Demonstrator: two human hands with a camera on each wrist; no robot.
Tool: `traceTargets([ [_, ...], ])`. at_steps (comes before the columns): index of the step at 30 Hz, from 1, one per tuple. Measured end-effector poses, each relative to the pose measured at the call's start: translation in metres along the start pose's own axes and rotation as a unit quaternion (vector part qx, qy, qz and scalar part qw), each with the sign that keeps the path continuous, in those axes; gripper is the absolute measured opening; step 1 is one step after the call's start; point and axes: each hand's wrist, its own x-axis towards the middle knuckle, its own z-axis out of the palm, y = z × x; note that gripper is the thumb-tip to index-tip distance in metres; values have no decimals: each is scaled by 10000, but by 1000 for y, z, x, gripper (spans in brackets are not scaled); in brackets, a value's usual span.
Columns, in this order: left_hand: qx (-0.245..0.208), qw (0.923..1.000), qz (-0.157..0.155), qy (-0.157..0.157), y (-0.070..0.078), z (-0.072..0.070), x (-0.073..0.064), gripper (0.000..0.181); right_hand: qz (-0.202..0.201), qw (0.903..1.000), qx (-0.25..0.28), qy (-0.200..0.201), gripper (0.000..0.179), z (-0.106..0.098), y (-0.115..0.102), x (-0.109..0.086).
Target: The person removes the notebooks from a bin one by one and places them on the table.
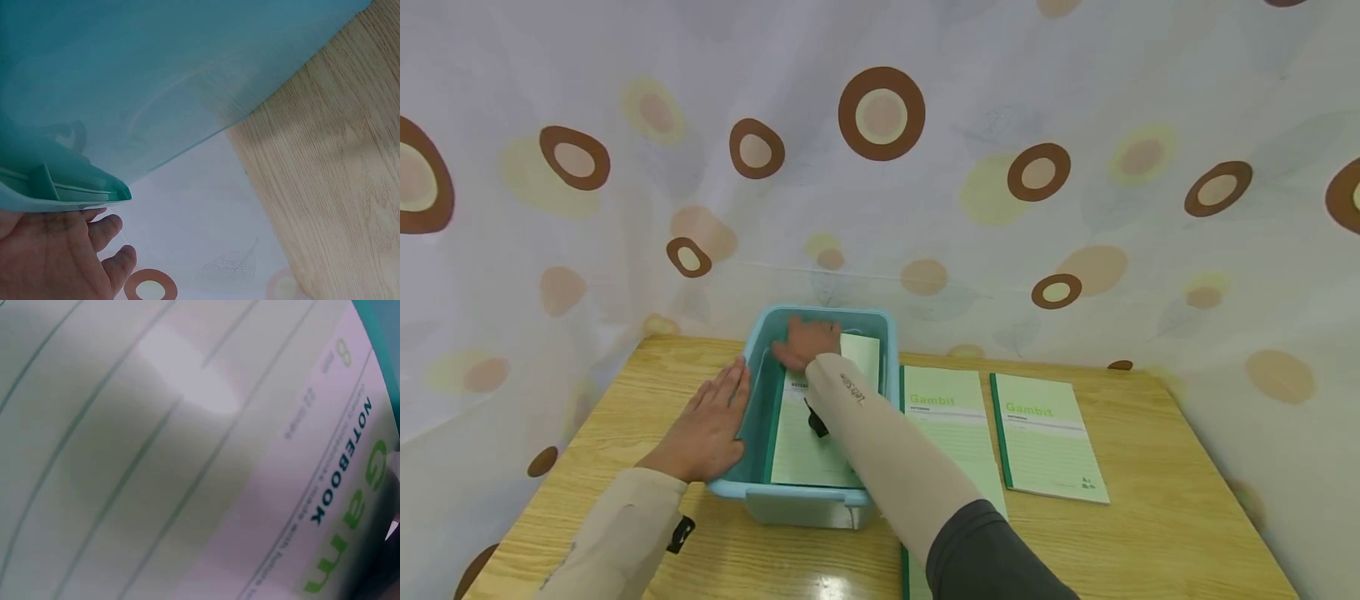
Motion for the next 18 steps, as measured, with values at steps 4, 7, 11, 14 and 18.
traceTargets([
  [4,28,10000,-14,-7,0,0,0,74,-126,9994,32,319,47,-22,-2,-2],
  [7,-5,10000,-57,-67,0,1,1,75,-220,9982,133,543,45,-42,-4,-4],
  [11,-54,9998,-139,-127,1,1,1,77,-332,9959,272,794,46,-72,-8,-9],
  [14,-96,9998,-154,-111,3,-1,1,77,-368,9941,445,924,48,-98,-8,-15],
  [18,-151,9997,-175,-75,5,-2,0,78,-342,9895,892,1081,43,-137,-6,-26],
])
